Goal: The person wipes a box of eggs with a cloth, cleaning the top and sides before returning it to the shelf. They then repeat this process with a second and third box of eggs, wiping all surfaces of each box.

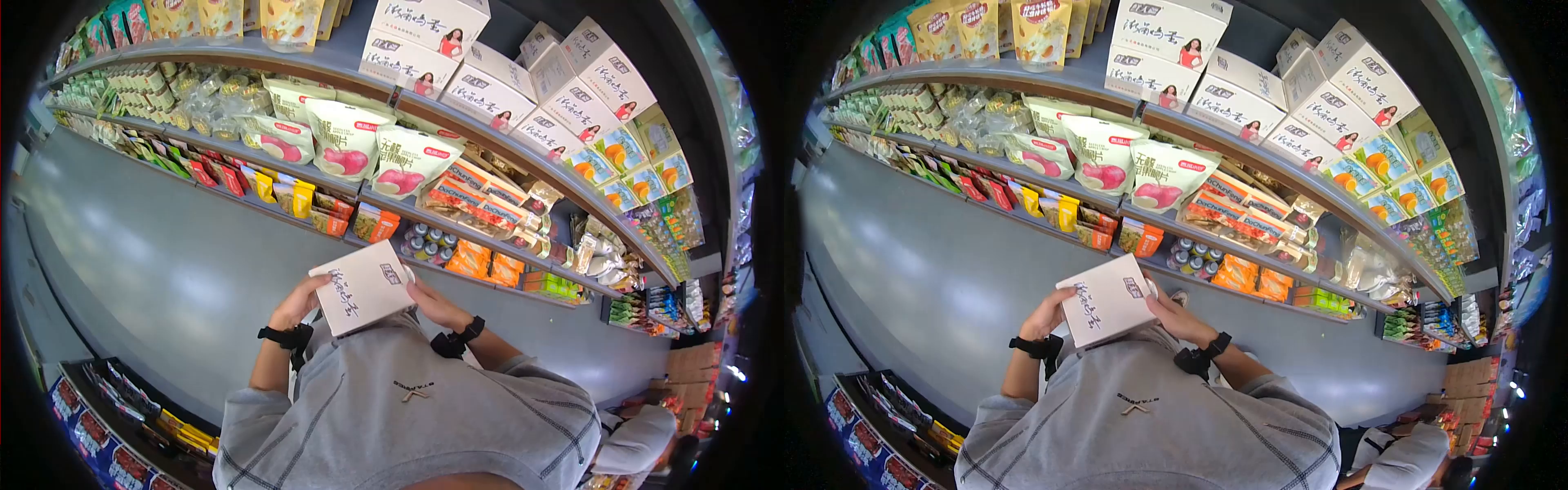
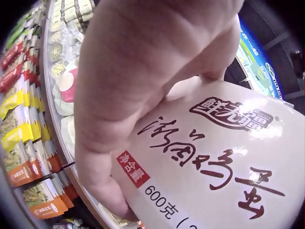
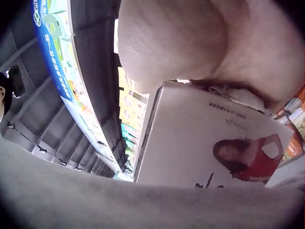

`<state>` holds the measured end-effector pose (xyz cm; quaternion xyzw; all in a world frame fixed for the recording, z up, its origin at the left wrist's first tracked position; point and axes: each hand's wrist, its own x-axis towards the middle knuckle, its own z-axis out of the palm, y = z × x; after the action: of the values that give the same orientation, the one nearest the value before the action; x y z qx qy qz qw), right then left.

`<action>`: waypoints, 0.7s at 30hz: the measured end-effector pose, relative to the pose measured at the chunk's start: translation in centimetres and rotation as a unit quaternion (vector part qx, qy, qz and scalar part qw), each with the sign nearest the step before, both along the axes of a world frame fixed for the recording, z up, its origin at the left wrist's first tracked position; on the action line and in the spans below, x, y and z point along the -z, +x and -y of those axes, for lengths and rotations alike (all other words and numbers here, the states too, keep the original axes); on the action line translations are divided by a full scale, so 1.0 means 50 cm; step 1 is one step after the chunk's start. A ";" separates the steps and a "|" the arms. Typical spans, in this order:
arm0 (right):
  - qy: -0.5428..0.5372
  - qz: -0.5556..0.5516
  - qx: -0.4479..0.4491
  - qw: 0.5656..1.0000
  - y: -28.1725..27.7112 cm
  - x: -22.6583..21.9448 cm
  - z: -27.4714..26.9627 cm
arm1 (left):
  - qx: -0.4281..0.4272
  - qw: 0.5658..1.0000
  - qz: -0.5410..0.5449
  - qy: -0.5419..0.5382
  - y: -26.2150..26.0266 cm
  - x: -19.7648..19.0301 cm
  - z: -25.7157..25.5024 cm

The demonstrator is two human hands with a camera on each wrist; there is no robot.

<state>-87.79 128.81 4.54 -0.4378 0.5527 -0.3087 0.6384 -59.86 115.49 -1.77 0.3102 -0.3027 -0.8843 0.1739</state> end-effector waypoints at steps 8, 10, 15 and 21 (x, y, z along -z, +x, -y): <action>0.084 0.146 0.099 0.981 0.002 0.056 0.029 | 0.030 0.999 -0.002 -0.024 -0.004 0.031 0.014; 0.094 0.166 0.120 0.974 -0.003 0.074 0.053 | 0.031 0.999 0.004 -0.033 -0.010 0.015 0.011; 0.118 0.228 0.056 0.965 -0.033 0.108 0.077 | 0.025 0.998 0.021 -0.044 -0.014 0.002 0.011; 0.129 0.144 0.035 0.980 -0.026 0.051 0.016 | -0.012 1.000 0.013 -0.024 -0.014 0.002 0.002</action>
<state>-89.08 128.00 2.01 -0.2827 0.5051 -0.3166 0.7514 -60.56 115.38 -1.89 0.3208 -0.3223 -0.8704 0.1885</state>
